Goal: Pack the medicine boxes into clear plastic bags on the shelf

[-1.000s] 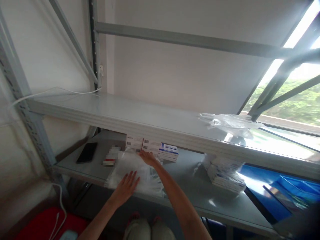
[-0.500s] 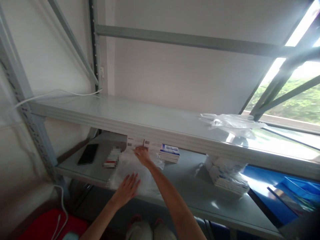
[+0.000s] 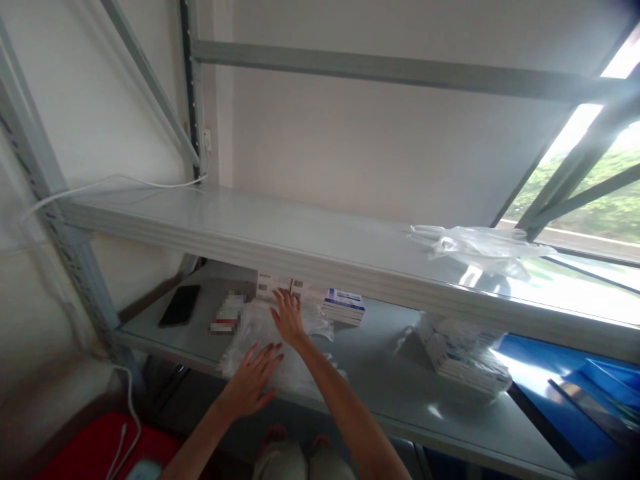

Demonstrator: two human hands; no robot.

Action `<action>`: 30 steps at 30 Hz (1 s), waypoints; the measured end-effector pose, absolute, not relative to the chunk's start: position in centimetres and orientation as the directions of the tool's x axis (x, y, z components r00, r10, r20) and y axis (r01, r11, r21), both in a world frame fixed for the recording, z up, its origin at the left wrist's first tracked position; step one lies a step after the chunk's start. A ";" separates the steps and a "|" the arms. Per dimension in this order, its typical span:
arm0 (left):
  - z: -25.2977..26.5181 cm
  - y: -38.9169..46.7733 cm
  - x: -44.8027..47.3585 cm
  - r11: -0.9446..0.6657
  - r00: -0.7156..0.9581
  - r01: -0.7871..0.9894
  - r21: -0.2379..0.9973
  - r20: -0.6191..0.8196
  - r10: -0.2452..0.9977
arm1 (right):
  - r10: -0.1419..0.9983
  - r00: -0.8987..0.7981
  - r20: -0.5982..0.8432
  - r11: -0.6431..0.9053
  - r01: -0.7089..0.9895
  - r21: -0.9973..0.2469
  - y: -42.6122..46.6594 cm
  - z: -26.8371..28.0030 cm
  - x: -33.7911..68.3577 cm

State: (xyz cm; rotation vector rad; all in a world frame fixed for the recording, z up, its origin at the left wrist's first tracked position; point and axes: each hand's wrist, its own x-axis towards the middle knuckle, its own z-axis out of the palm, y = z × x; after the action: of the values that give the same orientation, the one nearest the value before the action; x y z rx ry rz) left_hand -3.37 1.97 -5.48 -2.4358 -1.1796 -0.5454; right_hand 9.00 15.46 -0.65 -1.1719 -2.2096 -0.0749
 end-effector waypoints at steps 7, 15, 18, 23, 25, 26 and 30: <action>-3.1 7.2 -0.2 -0.152 -0.018 0.962 0.226 0.608 0.793 | 0.810 -0.406 0.424 0.542 0.795 -0.274 12.7 -4.0 8.7; -7.6 9.2 -0.2 0.046 -0.134 0.968 0.248 0.354 0.926 | 0.871 -0.381 0.311 0.472 0.823 -0.314 14.0 -7.3 10.7; -7.9 9.1 -0.2 0.134 -0.203 0.968 0.211 0.352 0.913 | 0.906 -0.302 0.296 0.396 0.852 -0.342 14.4 -7.2 12.9; -7.3 9.1 -0.2 0.193 -0.244 0.963 0.188 0.304 0.921 | 0.898 -0.287 0.333 0.401 0.844 -0.356 14.3 -6.7 16.7; -7.2 9.1 -0.3 0.197 -0.242 0.963 0.184 0.267 0.933 | 0.896 -0.281 0.344 0.405 0.835 -0.372 13.8 -5.9 17.3; -7.2 9.2 -0.4 0.198 -0.241 0.963 0.183 0.257 0.936 | 0.897 -0.270 0.350 0.400 0.833 -0.382 13.4 -5.3 17.5; -7.7 9.5 -0.7 0.188 -0.229 0.966 0.176 0.254 0.940 | 0.852 -0.282 0.442 0.460 0.806 -0.372 10.3 -3.4 17.9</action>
State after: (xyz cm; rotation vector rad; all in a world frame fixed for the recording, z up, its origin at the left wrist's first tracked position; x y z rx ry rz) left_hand -0.68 9.50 -7.67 -1.8921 -2.3511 -0.4586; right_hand 17.93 10.29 -3.39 -1.3757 -2.1218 0.1003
